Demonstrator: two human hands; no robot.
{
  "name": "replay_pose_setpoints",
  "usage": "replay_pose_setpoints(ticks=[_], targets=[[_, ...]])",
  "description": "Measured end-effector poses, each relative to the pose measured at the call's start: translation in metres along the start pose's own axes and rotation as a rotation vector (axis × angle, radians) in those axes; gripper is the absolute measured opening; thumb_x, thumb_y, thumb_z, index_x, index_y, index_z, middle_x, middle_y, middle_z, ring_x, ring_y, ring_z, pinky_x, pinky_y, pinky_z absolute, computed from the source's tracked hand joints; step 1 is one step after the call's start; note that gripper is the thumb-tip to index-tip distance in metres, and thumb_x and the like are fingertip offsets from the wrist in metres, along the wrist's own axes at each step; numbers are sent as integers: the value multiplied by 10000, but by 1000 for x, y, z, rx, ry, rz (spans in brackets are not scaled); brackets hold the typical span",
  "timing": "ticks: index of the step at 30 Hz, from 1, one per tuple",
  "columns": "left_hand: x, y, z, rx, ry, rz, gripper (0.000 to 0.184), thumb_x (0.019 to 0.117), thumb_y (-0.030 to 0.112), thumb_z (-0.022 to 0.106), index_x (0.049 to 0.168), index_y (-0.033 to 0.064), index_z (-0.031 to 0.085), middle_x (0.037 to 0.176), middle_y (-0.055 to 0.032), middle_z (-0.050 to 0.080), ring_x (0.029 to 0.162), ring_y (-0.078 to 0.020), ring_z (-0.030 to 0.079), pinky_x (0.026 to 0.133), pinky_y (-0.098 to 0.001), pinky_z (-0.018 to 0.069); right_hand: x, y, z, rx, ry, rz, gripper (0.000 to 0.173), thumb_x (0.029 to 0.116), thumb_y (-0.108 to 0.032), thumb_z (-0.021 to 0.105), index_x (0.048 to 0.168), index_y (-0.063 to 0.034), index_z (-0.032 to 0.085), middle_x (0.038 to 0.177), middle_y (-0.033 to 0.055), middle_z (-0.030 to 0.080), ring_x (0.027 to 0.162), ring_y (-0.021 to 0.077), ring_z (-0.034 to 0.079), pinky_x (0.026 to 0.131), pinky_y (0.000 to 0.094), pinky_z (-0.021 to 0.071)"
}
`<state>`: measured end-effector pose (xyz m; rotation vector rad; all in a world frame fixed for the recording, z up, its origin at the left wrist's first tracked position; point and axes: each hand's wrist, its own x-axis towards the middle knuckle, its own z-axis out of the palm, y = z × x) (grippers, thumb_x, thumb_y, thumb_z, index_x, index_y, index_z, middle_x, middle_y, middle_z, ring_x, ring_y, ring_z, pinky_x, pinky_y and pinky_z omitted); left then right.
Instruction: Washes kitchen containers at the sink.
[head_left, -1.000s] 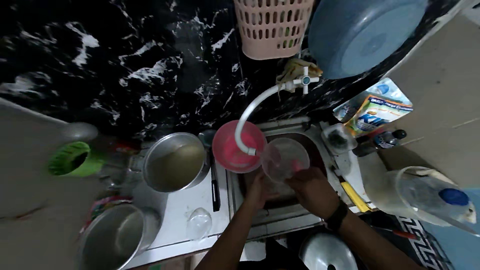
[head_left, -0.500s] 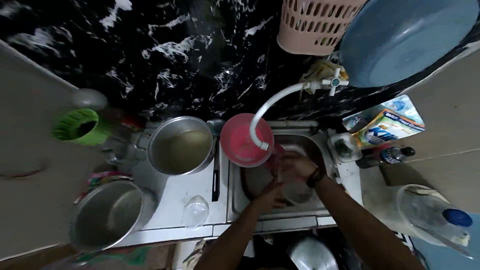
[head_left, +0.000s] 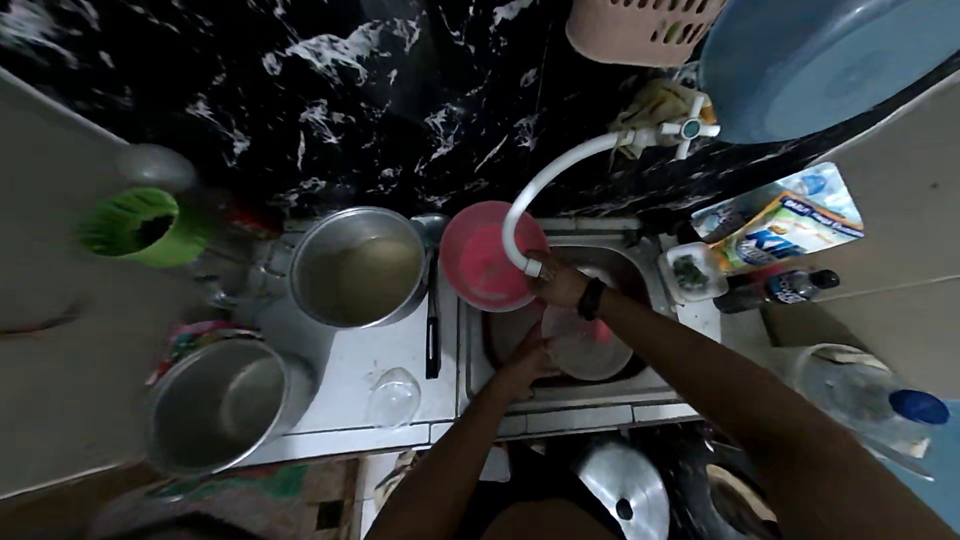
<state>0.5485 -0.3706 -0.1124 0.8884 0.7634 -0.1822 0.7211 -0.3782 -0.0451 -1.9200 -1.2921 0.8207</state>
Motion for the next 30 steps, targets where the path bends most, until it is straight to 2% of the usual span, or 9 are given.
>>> replay_pose_setpoints(ticks=[4, 7, 9, 11, 16, 21, 27, 28, 30], targets=[[-7, 12, 4, -84, 5, 0, 465, 1120, 271, 358, 1552, 103, 327, 1401, -201, 546, 1165, -307, 622, 923, -469, 558, -63, -3, -55, -259, -47, 23, 461, 926, -164, 739, 1372, -104, 642, 1421, 141, 599, 1327, 282, 564, 1121, 496, 459], [1, 26, -3, -167, -87, 30, 412, 1128, 289, 282, 1409, 49, 463, 1199, -130, 659, 1039, -224, 670, 861, -407, 586, -108, 36, -83, 316, 116, 195, 561, 889, -113, 757, 1414, -59, 568, 1434, 96, 590, 1281, 191, 590, 1052, 369, 527], [5, 31, -4, -177, -155, 44, 413, 1106, 285, 239, 1311, 57, 515, 1087, -96, 686, 968, -201, 679, 832, -401, 589, -131, 63, -73, 568, 213, 295, 709, 910, -239, 715, 1542, -110, 419, 1522, 76, 525, 1306, 192, 577, 1026, 372, 536], [10, 35, 2, -148, -164, 80, 384, 1093, 243, 237, 1282, 63, 518, 1052, -74, 685, 948, -176, 677, 828, -382, 586, -147, 83, -58, 589, 258, 370, 743, 943, -369, 668, 1584, -132, 377, 1570, 81, 471, 1355, 192, 536, 1072, 388, 506], [23, 38, 15, 243, -3, 170, 397, 1105, 232, 413, 1409, -5, 505, 1279, -126, 650, 1116, -177, 643, 949, -365, 547, -172, 82, -38, 718, 341, 527, 553, 1024, -322, 598, 1511, -91, 475, 1288, 132, 664, 1094, 201, 677, 912, 382, 582], [18, 42, 14, 569, -20, 29, 435, 1122, 309, 353, 1380, 46, 584, 1302, -135, 653, 1143, -224, 642, 944, -429, 541, -192, 86, -20, 782, 350, 606, 462, 1075, -333, 495, 1432, -44, 542, 1299, 120, 651, 1134, 188, 655, 926, 402, 582], [-11, 63, 23, 610, 57, -83, 498, 1131, 388, 301, 1465, 64, 478, 1244, -220, 630, 930, -276, 708, 777, -422, 610, -182, 97, -2, 908, 381, 735, 545, 1114, -443, 347, 1449, -47, 516, 1307, 141, 655, 1160, 221, 654, 972, 434, 560], [-17, 66, 23, 632, 43, -77, 525, 1125, 421, 298, 1472, 62, 461, 1216, -216, 649, 934, -269, 716, 796, -418, 609, -178, 98, 0, 936, 378, 764, 564, 1114, -469, 315, 1448, -60, 515, 1285, 137, 663, 1143, 221, 659, 959, 436, 561], [-32, 71, 19, 678, -32, -26, 583, 1106, 455, 354, 1529, 58, 411, 1413, -198, 567, 1238, -272, 607, 1031, -455, 510, -172, 102, 5, 1018, 305, 775, 593, 1115, -500, 239, 1458, -90, 494, 1265, 129, 668, 1118, 229, 666, 932, 446, 570]])
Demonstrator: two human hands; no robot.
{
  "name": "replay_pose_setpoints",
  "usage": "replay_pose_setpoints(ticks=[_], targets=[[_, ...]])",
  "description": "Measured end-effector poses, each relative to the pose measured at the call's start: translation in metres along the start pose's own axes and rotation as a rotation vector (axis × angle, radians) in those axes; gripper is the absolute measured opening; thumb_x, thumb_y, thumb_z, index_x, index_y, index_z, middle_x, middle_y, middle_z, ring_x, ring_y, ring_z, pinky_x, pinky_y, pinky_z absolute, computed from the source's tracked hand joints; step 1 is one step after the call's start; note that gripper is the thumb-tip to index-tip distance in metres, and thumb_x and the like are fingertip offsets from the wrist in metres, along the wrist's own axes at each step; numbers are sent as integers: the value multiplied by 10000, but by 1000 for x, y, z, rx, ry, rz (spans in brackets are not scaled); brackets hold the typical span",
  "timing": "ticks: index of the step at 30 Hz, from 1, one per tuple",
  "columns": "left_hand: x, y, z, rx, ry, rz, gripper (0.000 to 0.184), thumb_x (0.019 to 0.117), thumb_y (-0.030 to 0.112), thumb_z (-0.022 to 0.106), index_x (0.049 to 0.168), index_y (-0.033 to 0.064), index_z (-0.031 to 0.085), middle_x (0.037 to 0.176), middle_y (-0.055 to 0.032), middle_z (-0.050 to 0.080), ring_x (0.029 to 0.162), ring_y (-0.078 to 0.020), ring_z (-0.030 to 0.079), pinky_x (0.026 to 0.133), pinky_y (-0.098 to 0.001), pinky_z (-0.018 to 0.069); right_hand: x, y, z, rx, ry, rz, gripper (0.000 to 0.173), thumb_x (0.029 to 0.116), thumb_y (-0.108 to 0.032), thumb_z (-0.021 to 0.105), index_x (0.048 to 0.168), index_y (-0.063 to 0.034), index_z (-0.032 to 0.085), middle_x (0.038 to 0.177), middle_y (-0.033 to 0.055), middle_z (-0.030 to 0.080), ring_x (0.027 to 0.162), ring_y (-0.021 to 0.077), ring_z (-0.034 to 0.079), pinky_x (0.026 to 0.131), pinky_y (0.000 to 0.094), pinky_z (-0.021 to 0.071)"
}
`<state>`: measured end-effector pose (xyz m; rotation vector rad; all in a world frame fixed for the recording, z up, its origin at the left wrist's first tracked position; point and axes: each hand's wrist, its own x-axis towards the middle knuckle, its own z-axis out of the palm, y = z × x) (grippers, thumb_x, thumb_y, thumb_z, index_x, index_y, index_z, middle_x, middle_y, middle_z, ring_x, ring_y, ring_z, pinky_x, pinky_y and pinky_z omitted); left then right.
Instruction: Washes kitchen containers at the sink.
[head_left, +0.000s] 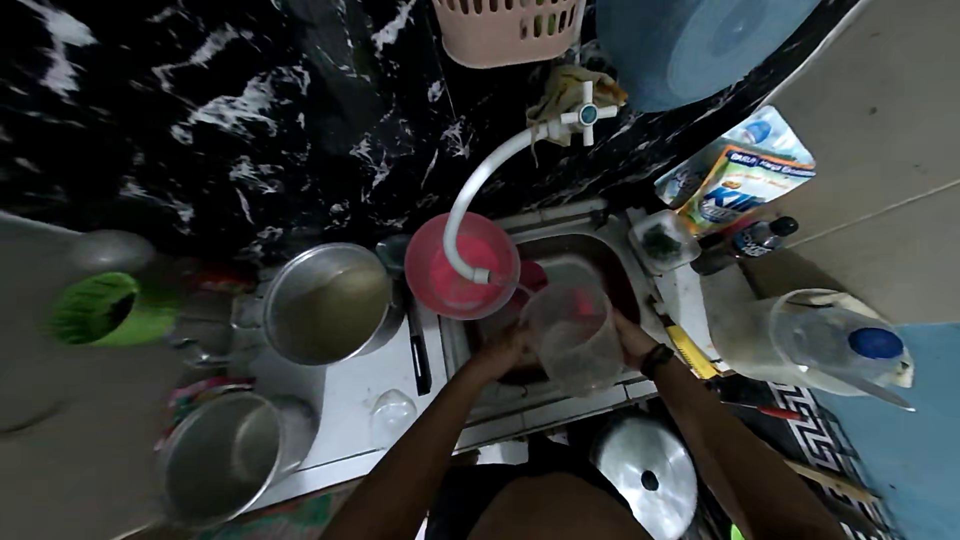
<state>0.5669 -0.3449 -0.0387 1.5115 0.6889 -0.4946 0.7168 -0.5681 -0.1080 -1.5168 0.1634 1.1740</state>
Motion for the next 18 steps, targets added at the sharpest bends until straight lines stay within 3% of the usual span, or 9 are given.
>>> replay_pose_setpoints(ticks=[2, 5, 7, 8, 11, 13, 14, 16, 18], targets=[[-15, -3, -1, 5, -20, 118, 606, 1083, 376, 467, 1568, 37, 333, 1539, -184, 457, 1387, -253, 489, 1134, -439, 431, 7, 1, 8, 41, -53, 36, 602, 1114, -506, 198, 1452, -104, 491, 1240, 125, 673, 1093, 230, 669, 904, 454, 575], [-18, -15, 4, -102, -9, 136, 875, 983, 255, 669, 1634, 111, 103, 1536, -217, 422, 1222, -301, 624, 948, -460, 585, 15, -3, 20, -88, -43, -15, 504, 1136, -379, 216, 1454, -92, 481, 1272, 110, 644, 1124, 181, 640, 938, 396, 558], [-11, -29, 12, -112, 68, 103, 1108, 892, 274, 801, 1647, 224, -8, 1533, -246, 418, 1102, -333, 689, 841, -464, 630, 23, -2, 19, -318, 85, -33, 461, 1139, -286, 315, 1460, -12, 502, 1401, 175, 592, 1269, 227, 583, 1076, 415, 479], [-9, -34, 16, -99, 99, 93, 1169, 864, 296, 833, 1647, 254, -35, 1543, -254, 403, 1085, -337, 695, 823, -464, 634, 26, -1, 17, -348, 132, -58, 479, 1137, -294, 334, 1475, 8, 489, 1454, 195, 559, 1325, 246, 555, 1120, 426, 447], [-9, -35, 28, -15, 151, 130, 1209, 844, 365, 848, 1650, 270, -47, 1557, -233, 397, 1043, -273, 715, 845, -425, 631, 22, -4, 11, -65, 117, -139, 555, 1128, -430, 270, 1527, -84, 440, 1472, 110, 561, 1318, 177, 562, 1093, 409, 488], [-12, -32, 28, 70, 162, 161, 1105, 861, 404, 825, 1656, 232, 77, 1426, -210, 539, 920, -224, 730, 817, -397, 627, 15, -3, 7, 0, 89, -98, 508, 1131, -405, 277, 1454, -88, 507, 1312, 99, 652, 1159, 166, 643, 968, 396, 554], [-13, -30, 26, 129, 174, 187, 991, 871, 422, 810, 1632, 187, 219, 1325, -183, 609, 899, -203, 722, 818, -385, 619, 14, -1, 3, 0, 85, -63, 504, 1131, -405, 281, 1427, -82, 530, 1263, 107, 671, 1109, 175, 661, 932, 402, 566], [-11, -26, 19, 287, 211, 248, 685, 914, 475, 740, 1448, 105, 524, 1235, -137, 663, 1061, -219, 676, 951, -415, 559, 15, -4, -3, -16, 43, 3, 521, 1128, -433, 262, 1418, -96, 533, 1232, 107, 675, 1071, 185, 666, 901, 409, 571], [-10, -18, 10, 388, 202, 257, 508, 1021, 456, 584, 1337, 61, 615, 1244, -157, 656, 1170, -269, 629, 1038, -464, 496, 22, -2, -7, 38, -49, 25, 594, 1112, -513, 204, 1415, -121, 532, 1207, 100, 688, 1056, 202, 680, 882, 434, 582]])
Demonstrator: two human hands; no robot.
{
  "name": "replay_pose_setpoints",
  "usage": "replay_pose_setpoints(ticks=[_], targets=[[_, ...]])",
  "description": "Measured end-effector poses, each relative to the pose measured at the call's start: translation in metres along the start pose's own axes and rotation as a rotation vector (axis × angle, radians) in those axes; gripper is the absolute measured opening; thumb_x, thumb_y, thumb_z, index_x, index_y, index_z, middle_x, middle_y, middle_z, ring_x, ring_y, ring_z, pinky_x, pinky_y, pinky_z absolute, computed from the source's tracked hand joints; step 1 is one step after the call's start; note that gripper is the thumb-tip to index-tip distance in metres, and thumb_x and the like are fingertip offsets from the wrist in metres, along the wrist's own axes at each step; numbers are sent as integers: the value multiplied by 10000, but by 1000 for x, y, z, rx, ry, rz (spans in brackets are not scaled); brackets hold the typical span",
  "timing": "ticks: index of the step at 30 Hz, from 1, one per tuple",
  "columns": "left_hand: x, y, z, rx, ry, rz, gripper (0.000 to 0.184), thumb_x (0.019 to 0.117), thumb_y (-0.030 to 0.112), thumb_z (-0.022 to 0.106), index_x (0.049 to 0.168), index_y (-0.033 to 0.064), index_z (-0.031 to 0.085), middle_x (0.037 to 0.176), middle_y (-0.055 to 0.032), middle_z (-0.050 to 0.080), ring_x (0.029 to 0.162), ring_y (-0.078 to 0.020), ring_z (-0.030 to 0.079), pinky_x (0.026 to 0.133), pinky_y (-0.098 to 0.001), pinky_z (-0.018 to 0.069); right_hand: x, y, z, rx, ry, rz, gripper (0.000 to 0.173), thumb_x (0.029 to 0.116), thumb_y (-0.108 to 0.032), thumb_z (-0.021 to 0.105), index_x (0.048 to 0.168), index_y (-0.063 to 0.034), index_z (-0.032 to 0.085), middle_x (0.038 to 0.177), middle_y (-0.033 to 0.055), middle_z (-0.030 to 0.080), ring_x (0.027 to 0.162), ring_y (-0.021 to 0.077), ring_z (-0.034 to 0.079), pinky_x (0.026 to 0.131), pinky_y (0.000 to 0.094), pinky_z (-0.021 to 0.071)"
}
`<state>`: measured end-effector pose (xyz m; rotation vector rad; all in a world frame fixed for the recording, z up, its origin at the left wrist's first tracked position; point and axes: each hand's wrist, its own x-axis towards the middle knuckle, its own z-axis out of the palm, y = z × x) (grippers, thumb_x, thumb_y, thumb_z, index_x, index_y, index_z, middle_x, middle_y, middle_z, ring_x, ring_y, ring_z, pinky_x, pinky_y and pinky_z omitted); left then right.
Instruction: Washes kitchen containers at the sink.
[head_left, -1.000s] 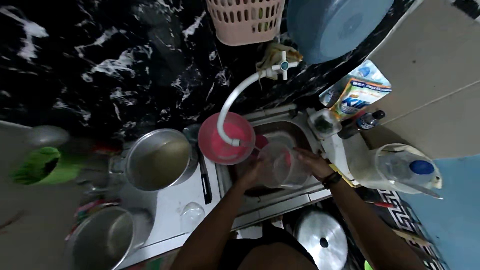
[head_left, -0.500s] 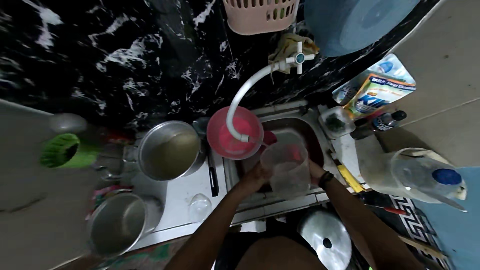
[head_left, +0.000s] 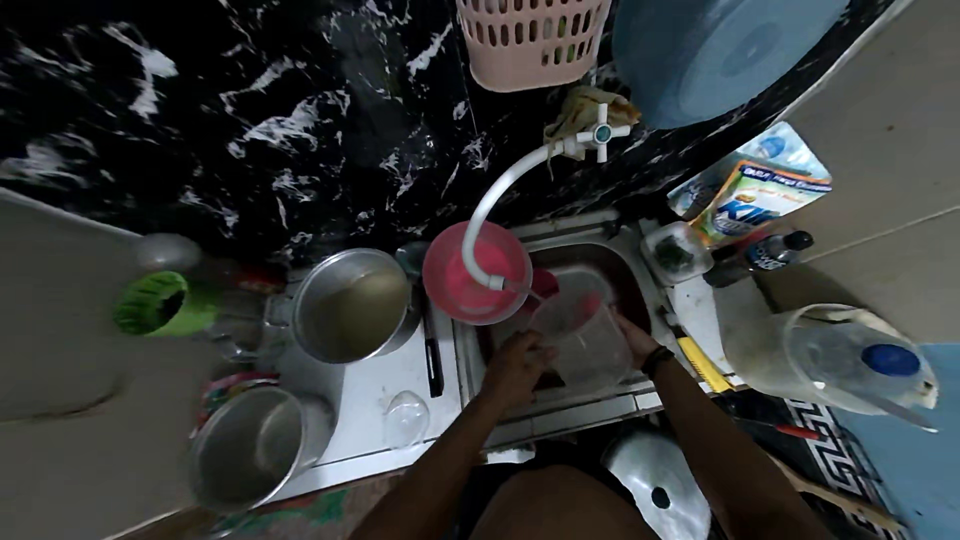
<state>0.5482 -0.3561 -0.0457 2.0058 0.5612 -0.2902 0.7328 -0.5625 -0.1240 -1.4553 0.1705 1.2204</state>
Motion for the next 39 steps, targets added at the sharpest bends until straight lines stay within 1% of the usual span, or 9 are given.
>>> replay_pose_setpoints(ticks=[5, 10, 14, 20, 24, 27, 31, 36, 39], targets=[[3, 11, -9, -103, -50, -59, 400, 1093, 368, 453, 1271, 53, 624, 1071, -113, 683, 957, -197, 654, 896, -406, 530, -6, 20, -5, 258, -80, -94, 840, 993, -747, 94, 1518, -175, 415, 1325, 106, 653, 1176, 253, 650, 930, 508, 575], [2, 20, -5, -39, 29, -69, 411, 1073, 412, 497, 1195, 66, 682, 983, -102, 703, 860, -205, 696, 834, -420, 579, -19, 42, 17, 463, -61, -174, 1019, 846, -903, 337, 1518, -137, 359, 1323, 141, 645, 1176, 293, 654, 910, 534, 585], [-6, 34, -8, 212, 5, 108, 508, 1020, 398, 600, 1469, 163, 567, 973, -134, 705, 855, -255, 656, 860, -458, 537, -19, 47, 25, 581, -85, -180, 964, 909, -859, 112, 1531, -172, 378, 1361, 139, 631, 1215, 301, 634, 946, 555, 562], [-2, 24, -16, 328, -54, 220, 617, 977, 429, 661, 1518, 179, 504, 1495, -149, 520, 1398, -296, 473, 1186, -533, 331, -14, 62, 20, 396, -94, 121, 893, 969, -773, 51, 1479, -155, 445, 1299, 230, 632, 1119, 411, 644, 834, 611, 563], [0, 30, -10, -58, -178, 140, 570, 1052, 287, 570, 1565, 109, 397, 1331, -164, 644, 1129, -232, 683, 1017, -430, 544, -17, 58, 28, 366, 25, -42, 704, 1077, -579, 78, 1484, -125, 429, 1298, 151, 633, 1136, 276, 642, 897, 511, 572], [2, 41, -11, -114, -193, 125, 506, 1081, 303, 506, 1542, 109, 431, 1147, -160, 698, 932, -216, 718, 881, -406, 595, -18, 44, 21, 316, -29, -332, 1039, 908, -852, 100, 1555, -88, 378, 1414, 114, 609, 1250, 219, 620, 988, 477, 562], [7, 49, -12, -227, -71, 65, 417, 1079, 231, 511, 1447, 35, 515, 1093, -141, 696, 839, -154, 698, 797, -323, 598, -26, 34, 9, 208, -234, -376, 1341, 597, -977, 587, 1575, -94, 339, 1425, 96, 604, 1257, 246, 624, 983, 485, 578], [20, 57, -23, -399, -96, -67, 411, 1087, 179, 491, 1452, -4, 449, 1240, -179, 646, 959, -209, 726, 832, -369, 629, -32, 43, 25, 142, -21, -246, 793, 1047, -626, 239, 1535, -4, 306, 1346, 144, 616, 1177, 195, 648, 939, 405, 591], [24, 67, -38, -296, -188, 13, 501, 1065, 187, 535, 1532, 57, 407, 1332, -178, 613, 1114, -209, 666, 967, -373, 560, -26, 52, 38, 366, -100, -169, 878, 965, -761, 272, 1506, -75, 362, 1282, 137, 655, 1125, 246, 672, 882, 468, 603]])
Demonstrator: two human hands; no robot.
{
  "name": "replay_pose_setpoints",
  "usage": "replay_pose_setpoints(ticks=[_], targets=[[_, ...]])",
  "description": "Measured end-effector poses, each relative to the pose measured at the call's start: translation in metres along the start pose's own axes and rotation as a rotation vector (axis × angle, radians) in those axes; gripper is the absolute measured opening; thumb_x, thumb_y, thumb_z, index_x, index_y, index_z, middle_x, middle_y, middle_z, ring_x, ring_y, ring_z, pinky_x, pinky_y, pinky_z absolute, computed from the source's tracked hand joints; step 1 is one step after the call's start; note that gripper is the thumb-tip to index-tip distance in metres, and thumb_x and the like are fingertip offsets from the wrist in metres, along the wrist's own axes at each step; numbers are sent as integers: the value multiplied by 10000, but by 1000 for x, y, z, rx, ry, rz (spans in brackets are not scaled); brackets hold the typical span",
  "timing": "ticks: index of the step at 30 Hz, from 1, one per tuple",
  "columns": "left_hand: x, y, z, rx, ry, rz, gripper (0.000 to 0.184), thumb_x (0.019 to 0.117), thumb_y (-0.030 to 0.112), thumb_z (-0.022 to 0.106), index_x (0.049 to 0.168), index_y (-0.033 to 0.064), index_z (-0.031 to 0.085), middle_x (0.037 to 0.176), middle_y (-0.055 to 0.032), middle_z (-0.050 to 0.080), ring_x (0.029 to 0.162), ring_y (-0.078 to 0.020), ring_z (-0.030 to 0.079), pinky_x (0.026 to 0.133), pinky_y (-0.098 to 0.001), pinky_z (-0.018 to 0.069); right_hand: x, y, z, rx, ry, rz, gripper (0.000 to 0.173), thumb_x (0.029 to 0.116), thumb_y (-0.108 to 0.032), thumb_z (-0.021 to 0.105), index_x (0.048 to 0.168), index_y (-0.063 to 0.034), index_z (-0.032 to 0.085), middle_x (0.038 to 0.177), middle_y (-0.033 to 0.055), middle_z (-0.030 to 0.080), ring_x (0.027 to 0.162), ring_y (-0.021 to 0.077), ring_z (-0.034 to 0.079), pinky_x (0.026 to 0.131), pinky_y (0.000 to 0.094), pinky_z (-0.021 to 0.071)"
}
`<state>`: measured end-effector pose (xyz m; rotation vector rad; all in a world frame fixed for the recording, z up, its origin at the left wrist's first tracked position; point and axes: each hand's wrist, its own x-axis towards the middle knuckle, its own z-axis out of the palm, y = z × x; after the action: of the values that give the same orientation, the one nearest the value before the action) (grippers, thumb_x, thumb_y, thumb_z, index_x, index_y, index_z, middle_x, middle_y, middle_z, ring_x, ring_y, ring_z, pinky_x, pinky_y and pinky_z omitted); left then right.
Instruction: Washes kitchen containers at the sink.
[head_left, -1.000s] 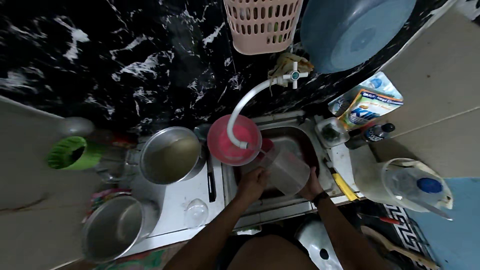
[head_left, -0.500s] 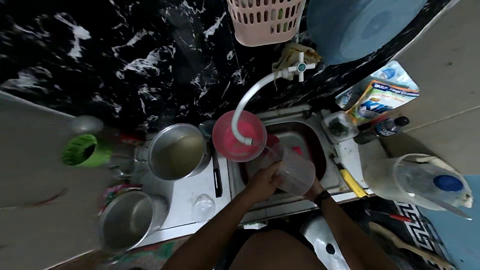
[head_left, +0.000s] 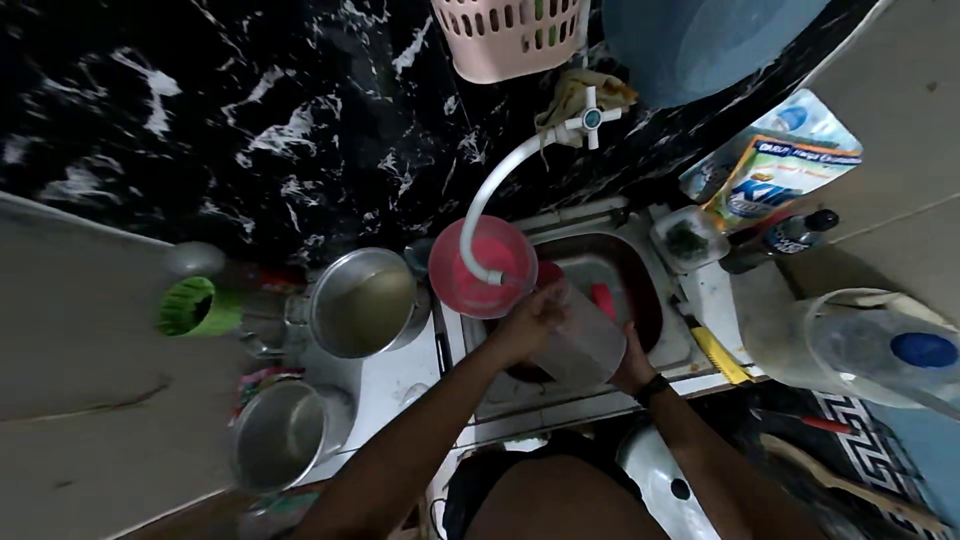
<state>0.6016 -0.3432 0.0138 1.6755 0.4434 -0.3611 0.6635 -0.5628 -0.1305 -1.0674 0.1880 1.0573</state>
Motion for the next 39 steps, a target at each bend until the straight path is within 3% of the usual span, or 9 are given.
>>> replay_pose_setpoints(ticks=[5, 9, 15, 19, 23, 26, 30, 35, 39], targets=[[-2, 21, -17, 294, -110, 61, 531, 1041, 277, 593, 1485, 36, 430, 1296, -146, 646, 1138, -168, 660, 1008, -359, 534, 7, 8, 10, 257, -45, -3, 732, 1037, -638, 106, 1414, -138, 486, 1207, 107, 691, 1095, 243, 675, 887, 482, 590], [-14, 2, -22, 510, -118, 39, 538, 1024, 342, 605, 1453, 34, 500, 1374, -171, 610, 1257, -244, 607, 1084, -451, 484, 6, 12, 9, 285, -37, 70, 746, 1028, -663, 105, 1425, -170, 498, 1229, 129, 687, 1108, 293, 672, 872, 536, 585], [-13, -24, -20, 242, -67, 132, 318, 1086, 202, 462, 1263, -9, 620, 1072, -75, 716, 978, -127, 690, 930, -344, 565, 0, -2, 9, 73, 87, 334, 856, 996, -736, 48, 1442, -146, 480, 1228, 208, 657, 1046, 372, 659, 781, 565, 569], [9, -11, -12, 182, 50, 151, 348, 1087, 200, 469, 1353, 20, 602, 1044, -69, 717, 889, -122, 692, 850, -323, 586, 5, -16, 4, 3, 218, 175, 594, 1106, -508, 199, 1438, -97, 472, 1186, 224, 673, 986, 384, 693, 758, 566, 589], [39, 5, -4, 267, 122, 99, 366, 1093, 206, 453, 1386, 30, 583, 1018, -97, 702, 821, -138, 681, 779, -316, 584, 4, -18, -2, 18, 229, 62, 709, 1083, -594, 164, 1505, -83, 416, 1259, 229, 650, 1039, 368, 692, 833, 555, 592], [64, 2, -1, 202, 254, 90, 366, 1073, 208, 506, 1395, 42, 560, 1143, -125, 676, 905, -153, 682, 807, -337, 586, -2, -20, -6, -134, 216, 77, 872, 1047, -662, 62, 1457, 5, 446, 1111, 254, 704, 890, 367, 729, 749, 521, 612], [75, -4, 5, 253, 195, 101, 458, 1026, 347, 612, 1387, 68, 575, 1365, -109, 621, 1220, -173, 618, 1035, -380, 520, -24, -21, 3, -160, 328, 93, 891, 1045, -677, 89, 1351, 16, 557, 899, 210, 732, 700, 312, 721, 643, 469, 614], [82, -9, 12, 314, 109, 194, 437, 1080, 345, 483, 1398, 70, 602, 1550, -125, 468, 1419, -226, 459, 1175, -415, 390, -42, -29, 10, -140, 399, -20, 787, 1084, -600, 139, 1334, 13, 564, 865, 185, 731, 654, 275, 715, 596, 437, 616], [82, -34, 16, 141, 124, 178, 525, 1122, 326, 286, 1495, 10, 477, 1544, -159, 475, 1439, -214, 433, 1211, -408, 330, -49, -44, 17, -296, 388, -234, 525, 1117, -374, 321, 1450, -2, 482, 1031, 133, 694, 703, 179, 679, 617, 355, 602]])
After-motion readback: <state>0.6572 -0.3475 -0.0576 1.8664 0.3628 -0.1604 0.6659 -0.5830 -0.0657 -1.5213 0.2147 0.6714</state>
